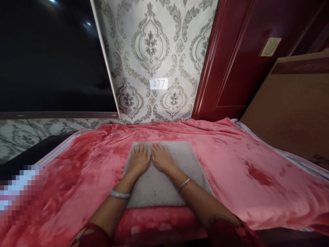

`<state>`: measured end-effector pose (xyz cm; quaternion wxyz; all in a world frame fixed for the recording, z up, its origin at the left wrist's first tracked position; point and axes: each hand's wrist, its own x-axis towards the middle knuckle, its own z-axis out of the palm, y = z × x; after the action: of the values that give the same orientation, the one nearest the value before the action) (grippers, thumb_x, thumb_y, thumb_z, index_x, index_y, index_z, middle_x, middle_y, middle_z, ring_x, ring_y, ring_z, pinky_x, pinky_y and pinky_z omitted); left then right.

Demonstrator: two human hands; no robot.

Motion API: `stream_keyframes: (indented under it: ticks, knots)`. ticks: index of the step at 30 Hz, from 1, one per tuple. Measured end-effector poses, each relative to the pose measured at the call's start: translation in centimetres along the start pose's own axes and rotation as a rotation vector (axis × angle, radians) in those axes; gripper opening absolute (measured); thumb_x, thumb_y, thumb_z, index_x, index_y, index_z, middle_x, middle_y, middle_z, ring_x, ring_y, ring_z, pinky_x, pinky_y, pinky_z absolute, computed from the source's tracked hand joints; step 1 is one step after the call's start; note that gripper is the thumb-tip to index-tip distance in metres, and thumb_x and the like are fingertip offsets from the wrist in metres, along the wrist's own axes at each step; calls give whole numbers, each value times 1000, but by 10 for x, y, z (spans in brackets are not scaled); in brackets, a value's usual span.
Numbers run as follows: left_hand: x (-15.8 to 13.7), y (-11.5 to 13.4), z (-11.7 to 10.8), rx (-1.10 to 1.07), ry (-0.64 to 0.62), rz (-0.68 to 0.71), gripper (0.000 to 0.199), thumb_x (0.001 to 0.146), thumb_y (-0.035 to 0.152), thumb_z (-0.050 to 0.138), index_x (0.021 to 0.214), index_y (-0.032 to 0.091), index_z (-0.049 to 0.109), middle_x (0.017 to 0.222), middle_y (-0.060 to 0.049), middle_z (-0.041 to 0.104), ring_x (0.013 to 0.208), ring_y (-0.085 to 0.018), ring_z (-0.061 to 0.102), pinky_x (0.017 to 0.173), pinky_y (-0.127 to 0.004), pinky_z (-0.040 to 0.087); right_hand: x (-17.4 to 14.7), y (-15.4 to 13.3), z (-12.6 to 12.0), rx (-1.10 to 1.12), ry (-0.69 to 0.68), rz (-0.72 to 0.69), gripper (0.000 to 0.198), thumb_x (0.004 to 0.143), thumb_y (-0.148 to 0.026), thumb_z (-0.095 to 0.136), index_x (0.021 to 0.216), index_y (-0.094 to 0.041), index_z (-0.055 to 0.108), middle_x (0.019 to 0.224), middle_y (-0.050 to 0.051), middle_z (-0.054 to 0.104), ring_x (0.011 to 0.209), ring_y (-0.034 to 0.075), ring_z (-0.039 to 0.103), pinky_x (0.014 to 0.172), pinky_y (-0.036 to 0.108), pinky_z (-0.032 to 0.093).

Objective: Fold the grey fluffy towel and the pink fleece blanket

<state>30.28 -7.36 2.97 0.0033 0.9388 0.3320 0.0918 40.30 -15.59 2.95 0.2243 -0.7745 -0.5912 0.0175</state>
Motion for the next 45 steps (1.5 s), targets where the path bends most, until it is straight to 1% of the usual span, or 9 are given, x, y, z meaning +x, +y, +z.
stream_keyframes:
  ticks: [4, 10, 23, 27, 29, 32, 36, 39, 45]
  knots:
    - [-3, -6, 8, 109, -2, 3, 59, 101, 36, 33, 152, 9, 43, 160, -19, 39, 149, -36, 32, 121, -55, 23, -10, 9, 6, -65, -65, 61, 58, 102, -31, 29, 157, -15, 37, 164, 7, 32, 152, 26, 25, 124, 50, 15]
    - [-1, -1, 0, 120, -20, 1, 59, 101, 35, 32, 151, 8, 43, 158, -20, 42, 148, -36, 34, 120, -55, 27, -18, 53, -23, -154, -122, 215, 60, 104, -43, 29, 158, -18, 34, 166, 9, 27, 153, 27, 22, 123, 51, 14]
    - [-2, -1, 2, 79, 33, 20, 60, 100, 36, 33, 151, 7, 44, 157, -20, 43, 147, -36, 36, 119, -52, 27, -82, 128, -56, -155, -60, 572, 61, 105, -38, 23, 162, -17, 20, 168, 8, 22, 153, 29, 21, 121, 53, 23]
    - [-2, 2, -11, 18, -11, 13, 58, 101, 36, 34, 151, 8, 44, 158, -20, 42, 148, -34, 35, 120, -51, 27, -89, 110, -71, -160, -45, 589, 60, 103, -37, 33, 161, -21, 28, 169, 11, 14, 154, 34, 17, 117, 59, 28]
    - [-10, 2, -20, -8, -30, 14, 58, 101, 35, 35, 150, 8, 45, 158, -21, 41, 148, -34, 35, 120, -51, 27, -89, 82, -68, -167, 16, 491, 60, 102, -35, 37, 160, -19, 30, 169, 13, 15, 155, 33, 15, 119, 58, 26]
    - [-38, 0, -23, -3, -15, 85, 56, 101, 34, 35, 151, 11, 45, 160, -19, 38, 151, -33, 31, 122, -54, 24, -91, 26, -41, -124, 65, 214, 60, 101, -35, 38, 158, -16, 33, 167, 14, 21, 154, 29, 19, 122, 54, 20]
    - [-83, -8, -7, 54, -13, 159, 56, 100, 35, 39, 153, 19, 44, 163, -14, 34, 152, -33, 28, 122, -58, 23, -102, -25, 1, -51, -4, 5, 61, 101, -38, 37, 158, -15, 33, 166, 13, 27, 154, 26, 20, 124, 52, 18]
    - [-97, -14, 6, 73, 19, 160, 56, 99, 38, 42, 152, 22, 46, 163, -14, 34, 152, -34, 29, 121, -60, 24, -113, -20, 3, -42, -60, 3, 65, 101, -43, 39, 158, -14, 32, 167, 12, 22, 155, 25, 17, 125, 50, 15]
    - [-93, -14, 8, 73, 21, 166, 57, 99, 41, 38, 152, 20, 47, 163, -14, 34, 152, -35, 28, 120, -60, 26, -157, 59, -29, -117, -39, 285, 70, 99, -51, 41, 160, -17, 30, 168, 10, 19, 156, 28, 13, 125, 52, 13]
